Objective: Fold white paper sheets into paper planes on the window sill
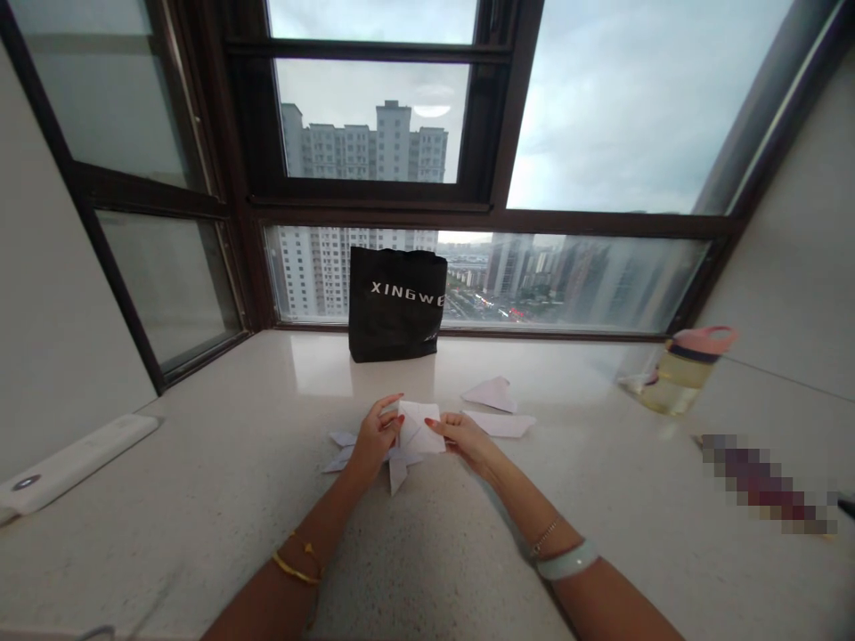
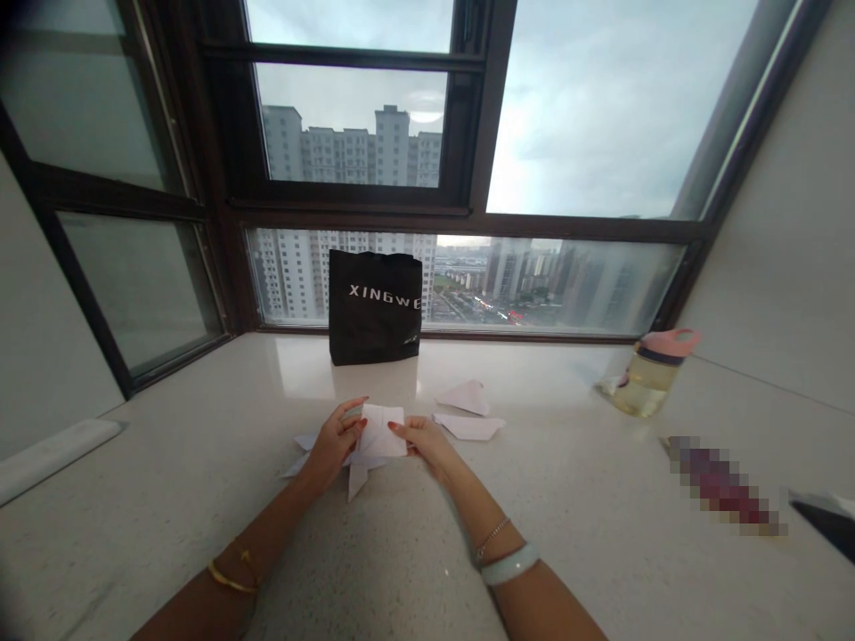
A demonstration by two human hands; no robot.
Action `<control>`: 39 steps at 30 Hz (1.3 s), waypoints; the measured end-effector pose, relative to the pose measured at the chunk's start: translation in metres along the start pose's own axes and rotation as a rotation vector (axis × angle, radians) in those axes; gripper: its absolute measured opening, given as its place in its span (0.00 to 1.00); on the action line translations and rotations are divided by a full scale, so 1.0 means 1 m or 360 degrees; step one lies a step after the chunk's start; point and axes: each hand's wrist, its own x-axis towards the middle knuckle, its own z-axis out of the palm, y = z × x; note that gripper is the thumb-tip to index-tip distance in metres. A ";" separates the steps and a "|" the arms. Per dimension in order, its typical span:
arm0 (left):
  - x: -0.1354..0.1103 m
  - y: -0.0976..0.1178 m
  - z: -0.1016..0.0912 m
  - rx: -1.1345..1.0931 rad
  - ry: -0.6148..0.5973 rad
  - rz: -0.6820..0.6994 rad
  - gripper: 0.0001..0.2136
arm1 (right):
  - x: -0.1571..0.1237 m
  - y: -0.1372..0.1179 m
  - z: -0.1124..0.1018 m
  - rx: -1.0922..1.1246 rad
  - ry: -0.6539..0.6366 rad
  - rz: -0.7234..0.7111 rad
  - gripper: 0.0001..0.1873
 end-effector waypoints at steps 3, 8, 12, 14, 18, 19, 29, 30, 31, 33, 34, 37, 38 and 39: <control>0.003 -0.003 -0.001 -0.0076 0.0025 -0.0020 0.26 | -0.005 -0.008 -0.013 -0.0197 0.0086 0.0047 0.16; 0.011 -0.001 -0.004 -0.0098 0.0070 -0.0051 0.16 | -0.029 -0.018 -0.067 -0.0611 0.0180 0.0209 0.16; 0.010 0.005 -0.006 0.0118 0.0125 0.0061 0.09 | -0.043 -0.017 -0.117 -0.1213 0.0474 0.0253 0.18; 0.009 0.008 -0.009 0.0224 0.0221 0.0145 0.08 | -0.045 -0.011 -0.132 -0.1569 0.0637 0.0171 0.20; 0.011 0.012 -0.019 0.0474 0.0415 0.0354 0.08 | -0.047 0.005 -0.138 -0.1911 0.0754 0.0058 0.16; 0.012 0.013 -0.022 0.0548 0.0452 0.0403 0.08 | -0.048 0.007 -0.136 -0.1964 0.0769 0.0062 0.14; 0.005 0.012 -0.025 0.1932 0.0413 0.0432 0.08 | -0.059 -0.030 -0.094 -0.2599 0.1098 -0.0088 0.10; 0.002 0.012 -0.023 0.2061 0.0366 0.0410 0.09 | -0.056 -0.032 -0.084 -0.2543 0.1014 -0.0148 0.09; 0.000 0.012 -0.021 0.2165 0.0314 0.0382 0.10 | -0.052 -0.031 -0.072 -0.2459 0.0893 -0.0203 0.09; -0.004 0.011 -0.019 0.2310 0.0207 0.0313 0.10 | -0.040 -0.024 -0.044 -0.2207 0.0590 -0.0310 0.07; -0.004 0.011 -0.019 0.2356 0.0161 0.0277 0.10 | -0.034 -0.019 -0.029 -0.2082 0.0437 -0.0350 0.07; -0.002 0.005 -0.019 0.2395 0.0050 0.0213 0.09 | -0.016 -0.001 0.010 -0.1858 0.0172 -0.0375 0.12; -0.001 0.002 -0.020 0.2376 0.0018 0.0217 0.09 | -0.011 0.004 0.019 -0.1827 0.0144 -0.0373 0.14; 0.001 0.000 -0.020 0.2346 -0.0009 0.0233 0.08 | -0.006 0.009 0.026 -0.1801 0.0126 -0.0375 0.14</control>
